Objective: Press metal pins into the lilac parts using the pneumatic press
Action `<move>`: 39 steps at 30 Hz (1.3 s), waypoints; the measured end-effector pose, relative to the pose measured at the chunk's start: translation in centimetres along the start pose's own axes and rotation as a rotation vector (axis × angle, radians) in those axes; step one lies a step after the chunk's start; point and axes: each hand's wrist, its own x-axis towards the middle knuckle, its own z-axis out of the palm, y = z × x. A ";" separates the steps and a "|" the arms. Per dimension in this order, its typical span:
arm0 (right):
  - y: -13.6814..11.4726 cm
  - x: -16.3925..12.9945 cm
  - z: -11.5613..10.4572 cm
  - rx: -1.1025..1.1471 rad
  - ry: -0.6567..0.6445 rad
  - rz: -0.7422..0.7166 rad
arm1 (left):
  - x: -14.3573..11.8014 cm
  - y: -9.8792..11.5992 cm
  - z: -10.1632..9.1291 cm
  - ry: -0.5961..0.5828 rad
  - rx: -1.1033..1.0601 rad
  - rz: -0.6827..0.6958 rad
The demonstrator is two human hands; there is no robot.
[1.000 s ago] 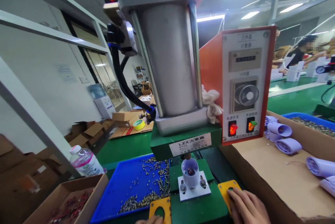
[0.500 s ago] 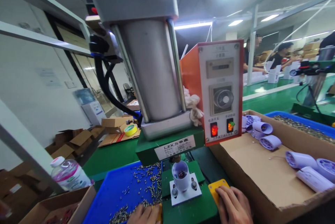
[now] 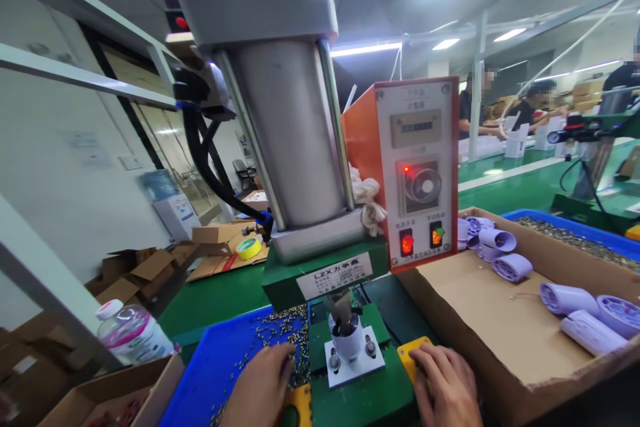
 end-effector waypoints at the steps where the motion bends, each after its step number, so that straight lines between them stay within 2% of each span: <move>1: -0.1 0.1 0.0 -0.002 -0.003 0.008 | 1.1 -0.2 -0.2 -0.013 0.017 0.016; 4: 0.1 -0.1 0.2 -0.022 -0.023 0.016 | 3.5 -0.1 0.6 -0.110 0.044 0.069; 8: 0.6 -1.0 0.7 -0.008 -0.048 0.033 | 4.3 0.6 1.8 -0.146 -0.002 0.142; 12: -0.6 -0.5 0.8 0.169 -0.144 0.195 | 4.4 0.1 2.0 -0.152 -0.065 0.129; 17: -4.1 3.5 0.7 0.600 -0.229 0.531 | 4.6 -0.2 2.0 -0.133 -0.082 0.071; 22: -6.5 8.8 1.3 1.081 -0.472 0.582 | 4.4 0.1 2.4 -0.113 -0.051 0.002; 24: -7.5 9.9 2.0 1.171 -0.426 0.619 | 4.4 -0.1 2.6 -0.108 -0.039 -0.021; 27: -9.3 9.1 2.8 1.161 -0.103 0.673 | 4.5 -0.4 2.9 -0.117 -0.024 -0.060; 29: -10.2 7.1 2.9 1.113 -0.011 0.666 | 4.5 -0.5 2.9 -0.127 -0.031 -0.076; 31: -10.4 4.6 2.8 1.051 -0.072 0.615 | 4.5 -0.4 2.9 -0.123 -0.052 -0.071; 34: -9.5 1.9 3.1 0.950 -0.239 0.544 | 4.5 -0.2 2.8 -0.114 -0.083 -0.046; 36: -8.2 1.6 3.8 0.885 -0.300 0.565 | 4.7 -0.1 2.8 -0.125 -0.098 -0.048; 39: -5.1 3.3 5.4 0.775 -0.351 0.576 | 5.2 -0.4 2.9 -0.149 -0.111 -0.055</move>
